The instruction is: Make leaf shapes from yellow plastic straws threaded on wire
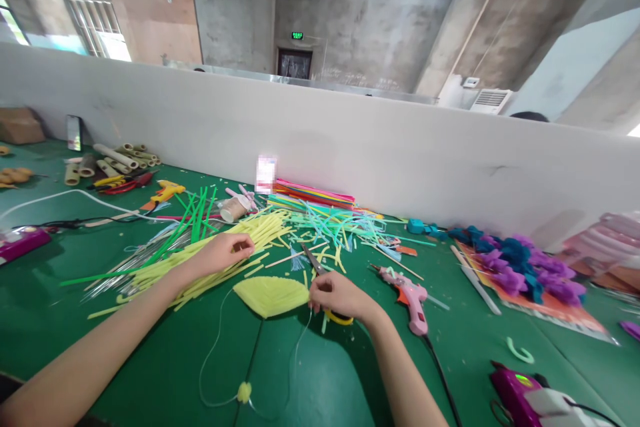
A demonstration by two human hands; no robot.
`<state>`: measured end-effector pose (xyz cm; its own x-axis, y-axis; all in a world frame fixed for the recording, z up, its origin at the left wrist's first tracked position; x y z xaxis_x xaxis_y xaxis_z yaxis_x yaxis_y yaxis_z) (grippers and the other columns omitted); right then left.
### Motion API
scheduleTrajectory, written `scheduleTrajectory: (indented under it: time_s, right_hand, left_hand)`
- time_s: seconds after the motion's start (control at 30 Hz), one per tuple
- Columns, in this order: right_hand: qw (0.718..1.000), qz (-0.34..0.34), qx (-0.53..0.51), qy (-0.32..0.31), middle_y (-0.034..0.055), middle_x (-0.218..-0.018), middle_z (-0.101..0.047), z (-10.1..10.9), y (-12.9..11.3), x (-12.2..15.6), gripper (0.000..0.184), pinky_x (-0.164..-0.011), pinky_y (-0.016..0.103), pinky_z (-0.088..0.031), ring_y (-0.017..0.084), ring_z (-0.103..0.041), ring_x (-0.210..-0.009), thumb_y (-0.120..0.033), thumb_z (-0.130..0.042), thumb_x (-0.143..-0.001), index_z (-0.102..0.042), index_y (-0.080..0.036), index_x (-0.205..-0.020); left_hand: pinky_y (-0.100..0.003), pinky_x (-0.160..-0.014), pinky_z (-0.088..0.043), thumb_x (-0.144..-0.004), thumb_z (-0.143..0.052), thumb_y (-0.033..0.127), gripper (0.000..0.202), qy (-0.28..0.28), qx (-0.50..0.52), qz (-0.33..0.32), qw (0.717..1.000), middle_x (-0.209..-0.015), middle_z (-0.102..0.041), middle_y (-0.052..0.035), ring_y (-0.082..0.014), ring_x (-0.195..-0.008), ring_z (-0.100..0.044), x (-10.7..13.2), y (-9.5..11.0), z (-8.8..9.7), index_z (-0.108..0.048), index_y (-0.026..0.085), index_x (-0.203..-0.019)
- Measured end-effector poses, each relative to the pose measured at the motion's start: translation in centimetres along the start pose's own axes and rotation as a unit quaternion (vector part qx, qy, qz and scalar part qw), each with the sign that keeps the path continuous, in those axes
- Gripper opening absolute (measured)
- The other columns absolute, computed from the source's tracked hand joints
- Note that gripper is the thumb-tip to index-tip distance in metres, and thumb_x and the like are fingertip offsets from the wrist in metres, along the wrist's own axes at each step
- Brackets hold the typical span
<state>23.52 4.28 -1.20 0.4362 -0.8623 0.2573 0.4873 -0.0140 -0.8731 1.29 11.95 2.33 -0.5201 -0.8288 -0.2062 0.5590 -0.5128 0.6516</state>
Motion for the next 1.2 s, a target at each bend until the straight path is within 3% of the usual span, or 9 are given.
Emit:
scheduleTrajectory:
  time_s: [0.17, 0.3, 0.53, 0.63, 0.7, 0.83, 0.9, 1.07, 1.2]
  right_hand:
    - [0.999, -0.015, 0.022, 0.035, -0.0019, -0.057, -0.058, 0.7, 0.2, 0.0, 0.016, -0.043, 0.018, -0.033, 0.007, -0.044, -0.044, -0.027, -0.054, -0.074, -0.057, -0.016, -0.062]
    - [0.999, -0.015, 0.036, 0.036, -0.0020, -0.055, -0.057, 0.6, 0.2, -0.1, 0.023, -0.043, 0.019, -0.033, 0.007, -0.043, -0.043, -0.034, -0.057, -0.077, -0.058, -0.016, -0.062]
    - [0.994, 0.003, 0.098, 0.055, -0.0008, -0.056, -0.059, 0.3, 0.8, -0.8, 0.043, -0.048, 0.021, -0.034, 0.010, -0.047, -0.048, -0.053, -0.054, -0.082, -0.059, -0.016, -0.062]
    - [0.989, 0.011, 0.126, 0.073, 0.0003, -0.059, -0.063, 0.4, 1.2, -1.1, 0.045, -0.053, 0.022, -0.037, 0.012, -0.052, -0.053, -0.055, -0.051, -0.084, -0.061, -0.016, -0.065]
    - [0.988, 0.020, 0.135, 0.079, 0.0012, -0.063, -0.065, 0.4, 1.3, -1.3, 0.045, -0.057, 0.023, -0.039, 0.013, -0.056, -0.058, -0.055, -0.050, -0.085, -0.063, -0.016, -0.066]
    - [0.984, 0.025, 0.150, 0.090, 0.0016, -0.065, -0.068, 0.6, 1.3, -1.4, 0.042, -0.060, 0.024, -0.040, 0.014, -0.056, -0.060, -0.051, -0.049, -0.086, -0.065, -0.017, -0.067]
    - [0.984, 0.027, 0.151, 0.092, 0.0015, -0.066, -0.068, 0.5, 1.2, -1.4, 0.041, -0.061, 0.024, -0.040, 0.014, -0.056, -0.060, -0.050, -0.050, -0.086, -0.065, -0.017, -0.067]
    - [0.984, 0.031, 0.138, 0.104, 0.0012, -0.068, -0.068, 0.5, 1.0, -1.4, 0.035, -0.060, 0.024, -0.041, 0.014, -0.058, -0.061, -0.048, -0.052, -0.085, -0.064, -0.017, -0.076]
    - [0.965, 0.056, 0.163, 0.199, 0.0000, -0.075, -0.065, 1.5, 0.1, -0.9, 0.030, -0.057, 0.024, -0.042, 0.014, -0.057, -0.060, -0.044, -0.056, -0.083, -0.059, -0.020, -0.102]
  left_hand:
    - [-0.026, -0.058, -0.030, -0.075, -0.062, 0.046, 0.027, -0.023, -0.112, -0.031, 0.993, -0.076, -0.064, -0.0028, -0.0173, -0.068, -0.054, 0.3, 0.1, -1.2, -0.063, 0.020, -0.075]
    - [-0.026, -0.057, -0.027, -0.078, -0.058, 0.040, 0.023, -0.017, -0.135, -0.021, 0.991, -0.071, -0.061, -0.0028, -0.0163, -0.063, -0.051, 0.5, -0.1, -1.9, -0.058, 0.019, -0.071]
    - [-0.026, -0.052, -0.024, -0.082, -0.050, 0.029, 0.017, 0.015, -0.103, -0.003, 0.995, -0.057, -0.056, 0.0004, -0.0128, -0.051, -0.045, 0.3, -0.3, -1.2, -0.052, 0.019, -0.068]
    - [-0.024, -0.049, -0.026, -0.083, -0.049, 0.035, 0.018, 0.052, 0.027, 0.045, 0.997, -0.051, -0.050, 0.0038, -0.0111, -0.046, -0.042, 0.1, -0.7, 0.1, -0.052, 0.019, -0.074]
    - [-0.022, -0.046, -0.026, -0.083, -0.050, 0.038, 0.021, 0.067, 0.184, 0.089, 0.977, -0.049, -0.047, 0.0055, -0.0094, -0.043, -0.040, 0.1, -1.2, 0.5, -0.050, 0.019, -0.074]
    - [-0.019, -0.040, -0.022, -0.078, -0.058, 0.037, 0.028, 0.102, 0.439, 0.148, 0.880, -0.048, -0.046, 0.0057, -0.0055, -0.039, -0.037, 0.2, -2.0, 0.6, -0.045, 0.018, -0.062]
    - [-0.018, -0.039, -0.024, -0.076, -0.060, 0.034, 0.027, 0.123, 0.490, 0.161, 0.848, -0.048, -0.046, 0.0058, -0.0047, -0.039, -0.038, 0.1, -2.6, 0.6, -0.045, 0.017, -0.061]
    - [-0.016, -0.039, -0.031, -0.074, -0.061, 0.030, 0.021, 0.144, 0.540, 0.182, 0.809, -0.053, -0.053, 0.0045, -0.0044, -0.040, -0.045, -0.1, -3.8, 0.4, -0.047, 0.016, -0.066]
    - [-0.016, -0.040, -0.036, -0.074, -0.061, 0.025, 0.015, 0.132, 0.562, 0.191, 0.794, -0.056, -0.059, 0.0006, -0.0064, -0.044, -0.052, -0.1, -3.8, -0.3, -0.051, 0.015, -0.069]
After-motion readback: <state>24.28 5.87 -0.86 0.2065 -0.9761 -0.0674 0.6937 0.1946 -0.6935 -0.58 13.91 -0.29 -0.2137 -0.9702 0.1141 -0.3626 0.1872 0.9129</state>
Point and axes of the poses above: each hand's wrist, its own x-axis away from the middle knuckle, its own z-axis out of the back of the hand, y = z × x, the point moved 8 cm from there along -x, towards the middle knuckle
